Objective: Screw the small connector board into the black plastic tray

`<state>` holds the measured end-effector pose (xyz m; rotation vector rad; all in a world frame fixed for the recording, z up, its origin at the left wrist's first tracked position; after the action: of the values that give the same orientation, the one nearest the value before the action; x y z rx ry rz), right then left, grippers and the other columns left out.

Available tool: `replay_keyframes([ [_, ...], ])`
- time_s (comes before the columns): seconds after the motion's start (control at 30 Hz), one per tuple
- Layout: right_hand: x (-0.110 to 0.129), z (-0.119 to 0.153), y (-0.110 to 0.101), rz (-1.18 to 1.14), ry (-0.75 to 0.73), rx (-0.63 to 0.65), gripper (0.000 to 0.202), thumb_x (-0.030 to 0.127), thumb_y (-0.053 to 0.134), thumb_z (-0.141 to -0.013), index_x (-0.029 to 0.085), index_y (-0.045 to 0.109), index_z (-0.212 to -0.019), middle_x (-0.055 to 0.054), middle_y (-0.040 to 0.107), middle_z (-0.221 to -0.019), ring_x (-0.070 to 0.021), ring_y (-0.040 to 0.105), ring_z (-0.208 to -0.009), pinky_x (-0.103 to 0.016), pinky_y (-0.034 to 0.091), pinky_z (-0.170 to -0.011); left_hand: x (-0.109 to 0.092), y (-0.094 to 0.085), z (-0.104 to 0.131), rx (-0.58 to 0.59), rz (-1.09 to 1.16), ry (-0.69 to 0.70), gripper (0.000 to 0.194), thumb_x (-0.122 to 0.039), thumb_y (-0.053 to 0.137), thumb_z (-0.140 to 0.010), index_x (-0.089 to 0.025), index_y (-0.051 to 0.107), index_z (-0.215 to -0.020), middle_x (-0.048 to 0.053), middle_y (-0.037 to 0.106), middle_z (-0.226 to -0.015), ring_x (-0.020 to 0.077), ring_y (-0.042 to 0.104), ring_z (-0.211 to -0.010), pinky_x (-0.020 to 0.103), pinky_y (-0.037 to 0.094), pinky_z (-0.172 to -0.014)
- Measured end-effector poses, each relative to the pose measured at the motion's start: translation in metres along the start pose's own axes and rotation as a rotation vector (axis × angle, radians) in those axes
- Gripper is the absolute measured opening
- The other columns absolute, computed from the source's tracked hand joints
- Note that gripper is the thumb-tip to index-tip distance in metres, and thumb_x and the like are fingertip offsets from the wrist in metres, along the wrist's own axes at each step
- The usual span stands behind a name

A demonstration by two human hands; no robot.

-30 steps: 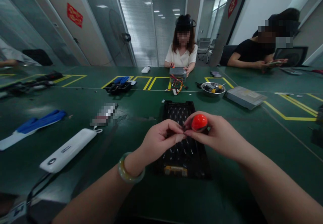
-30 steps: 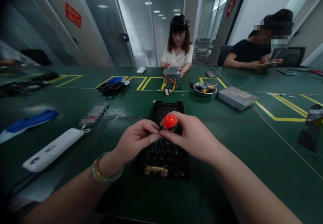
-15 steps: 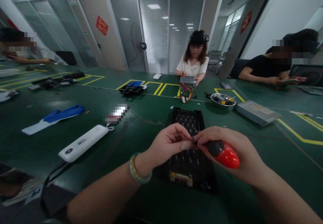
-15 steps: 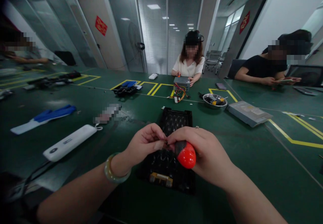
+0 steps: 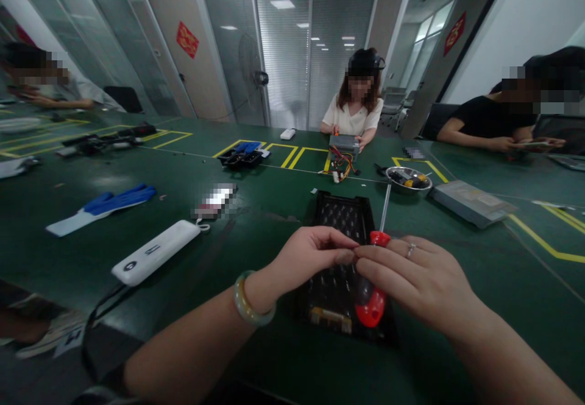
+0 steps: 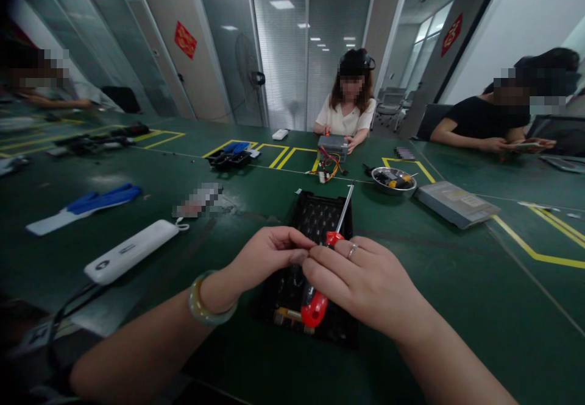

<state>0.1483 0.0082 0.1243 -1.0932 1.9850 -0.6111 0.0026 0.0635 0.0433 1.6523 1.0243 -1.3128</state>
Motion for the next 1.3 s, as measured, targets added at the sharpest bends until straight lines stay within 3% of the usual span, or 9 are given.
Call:
replay_keyframes([
  [0.3, 0.0, 0.0, 0.003, 0.042, -0.007, 0.027, 0.015, 0.008, 0.051, -0.097, 0.016, 0.064, -0.098, -0.005, 0.075, -0.099, -0.016, 0.067, -0.078, -0.032, 0.042, -0.063, -0.004, -0.004, 0.0, -0.006, -0.174, 0.04, 0.028, -0.033, 0.081, -0.077, -0.018, 0.076, -0.1, 0.006, 0.076, -0.1, 0.0184, 0.07, -0.093, 0.034, 0.055, -0.09],
  [0.6, -0.011, 0.008, 0.01, -0.106, 0.095, 0.034, 0.012, 0.01, 0.052, -0.096, 0.018, 0.059, -0.103, -0.004, 0.074, -0.102, -0.0174, 0.067, -0.083, -0.031, 0.045, -0.07, -0.011, -0.005, 0.002, -0.004, -0.277, 0.065, 0.025, -0.032, 0.078, -0.08, -0.02, 0.077, -0.101, 0.005, 0.076, -0.099, 0.0183, 0.07, -0.092, 0.035, 0.056, -0.09],
  [0.7, -0.022, 0.011, 0.011, -0.255, 0.23, 0.024, 0.012, 0.013, 0.056, -0.095, 0.021, 0.056, -0.104, -0.004, 0.073, -0.105, -0.019, 0.068, -0.089, -0.032, 0.049, -0.073, -0.009, -0.006, 0.001, -0.016, -0.252, 0.04, 0.028, -0.036, 0.078, -0.081, -0.018, 0.076, -0.102, 0.007, 0.076, -0.1, 0.0196, 0.07, -0.092, 0.036, 0.056, -0.089],
  [0.8, -0.042, 0.018, 0.011, -0.438, 0.52, -0.072, 0.022, 0.022, 0.069, -0.089, 0.025, 0.057, -0.106, -0.003, 0.072, -0.104, -0.0209, 0.069, -0.094, -0.035, 0.054, -0.079, -0.005, -0.003, 0.001, 0.0, -0.262, 0.002, 0.029, -0.037, 0.079, -0.079, -0.019, 0.076, -0.1, 0.006, 0.077, -0.101, 0.0203, 0.071, -0.094, 0.034, 0.056, -0.089],
  [0.93, -0.059, 0.029, 0.013, -0.596, 0.813, -0.212, 0.028, 0.026, 0.077, -0.083, 0.026, 0.055, -0.101, 0.0, 0.073, -0.095, -0.0199, 0.07, -0.087, -0.034, 0.058, -0.077, 0.003, 0.012, 0.004, 0.152, -0.387, -0.053, 0.021, -0.033, 0.076, -0.082, -0.021, 0.077, -0.1, 0.003, 0.077, -0.095, 0.0177, 0.071, -0.089, 0.029, 0.054, -0.085],
  [1.13, -0.057, 0.031, 0.028, -0.701, 0.855, -0.139, 0.025, 0.025, 0.075, -0.084, 0.025, 0.055, -0.1, -0.001, 0.07, -0.092, -0.0218, 0.07, -0.086, -0.038, 0.059, -0.076, 0.013, 0.036, 0.004, 0.421, -0.761, 0.08, 0.016, -0.035, 0.073, -0.085, -0.028, 0.079, -0.098, 0.001, 0.071, -0.1, 0.0171, 0.064, -0.096, 0.028, 0.045, -0.091],
  [1.3, -0.055, 0.034, 0.032, -0.667, 0.884, -0.054, 0.028, 0.025, 0.075, -0.083, 0.024, 0.054, -0.101, 0.001, 0.068, -0.092, -0.0211, 0.067, -0.087, -0.038, 0.057, -0.08, 0.03, 0.042, 0.004, 0.538, -1.01, 0.049, 0.013, -0.04, 0.072, -0.085, -0.036, 0.079, -0.096, 0.0, 0.067, -0.101, 0.0209, 0.056, -0.102, 0.036, 0.033, -0.095],
])
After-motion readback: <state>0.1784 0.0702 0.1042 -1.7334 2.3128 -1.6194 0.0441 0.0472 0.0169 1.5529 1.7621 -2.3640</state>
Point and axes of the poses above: each hand's wrist, its own z-axis away from the middle knuckle, its own y-axis out of the palm, x = y × z, the point moved 6 cm from there along -z, towards the middle knuckle
